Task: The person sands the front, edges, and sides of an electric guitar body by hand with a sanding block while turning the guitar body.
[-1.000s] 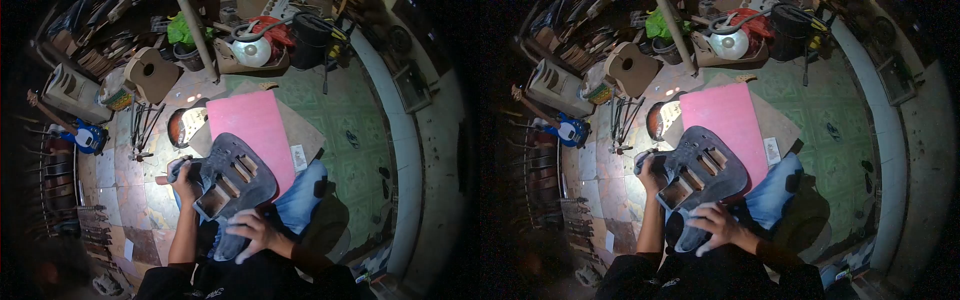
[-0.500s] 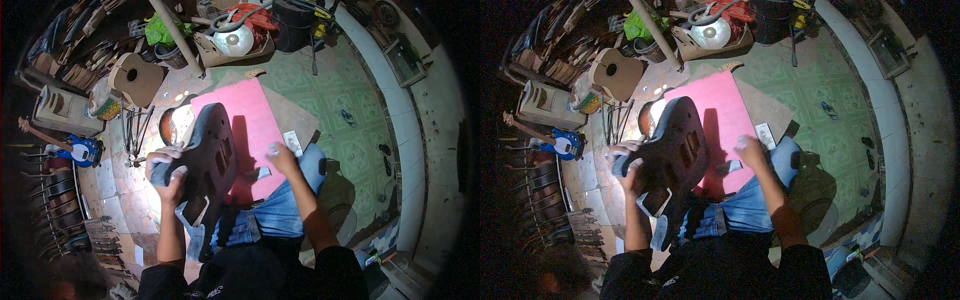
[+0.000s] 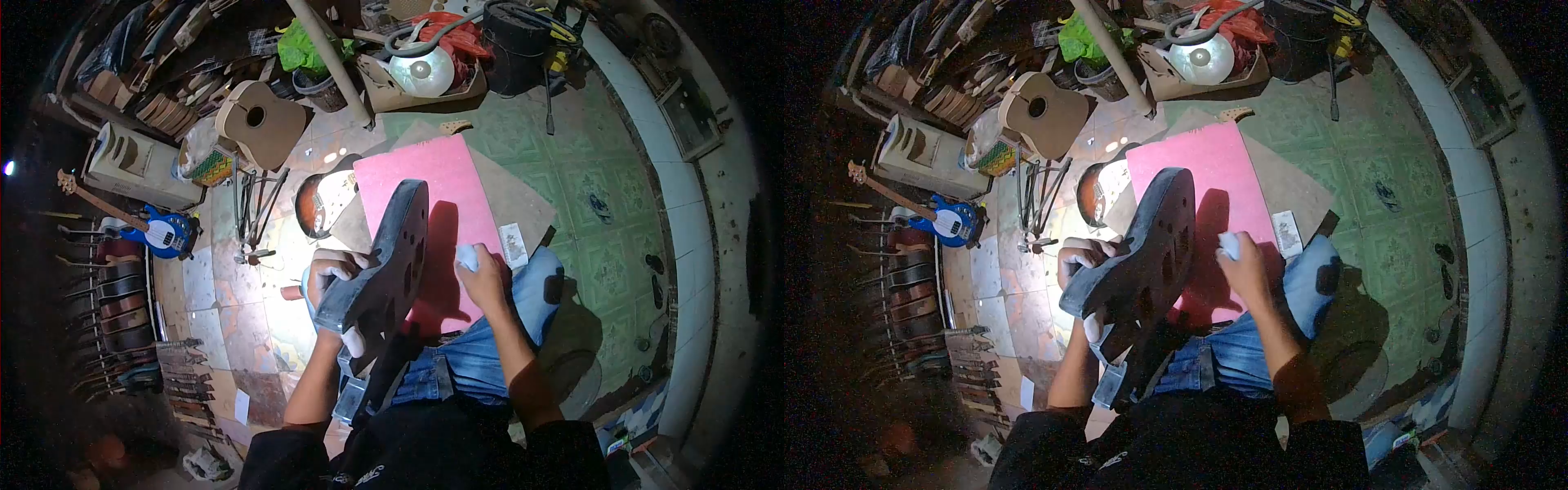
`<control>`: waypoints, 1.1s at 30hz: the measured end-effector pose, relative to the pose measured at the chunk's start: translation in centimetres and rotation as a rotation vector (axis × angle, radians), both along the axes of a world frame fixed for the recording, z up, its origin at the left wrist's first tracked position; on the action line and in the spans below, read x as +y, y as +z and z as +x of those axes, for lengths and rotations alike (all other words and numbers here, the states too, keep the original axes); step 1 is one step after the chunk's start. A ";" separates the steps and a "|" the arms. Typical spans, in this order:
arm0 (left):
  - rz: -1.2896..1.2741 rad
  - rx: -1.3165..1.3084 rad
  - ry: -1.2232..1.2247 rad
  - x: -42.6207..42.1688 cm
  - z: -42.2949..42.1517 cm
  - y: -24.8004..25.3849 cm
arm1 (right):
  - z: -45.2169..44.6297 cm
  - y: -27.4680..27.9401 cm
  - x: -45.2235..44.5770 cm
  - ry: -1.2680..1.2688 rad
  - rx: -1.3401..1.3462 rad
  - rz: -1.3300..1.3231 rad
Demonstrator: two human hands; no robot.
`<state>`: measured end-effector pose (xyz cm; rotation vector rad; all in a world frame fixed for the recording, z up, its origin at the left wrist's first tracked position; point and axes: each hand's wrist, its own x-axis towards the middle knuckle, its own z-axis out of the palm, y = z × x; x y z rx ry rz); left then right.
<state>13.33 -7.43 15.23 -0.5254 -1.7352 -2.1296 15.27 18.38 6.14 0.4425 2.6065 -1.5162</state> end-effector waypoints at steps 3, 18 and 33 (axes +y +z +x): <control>-0.016 -0.015 0.028 0.4 0.2 -0.9 | 1.0 5.1 -3.8 0.084 0.424 -0.154; -0.122 -0.048 0.102 1.6 0.5 -0.1 | 4.3 13.3 -9.7 0.255 0.727 -0.141; 0.006 -0.022 0.002 1.7 -0.1 -1.0 | 5.3 14.7 -8.2 0.524 0.848 -0.286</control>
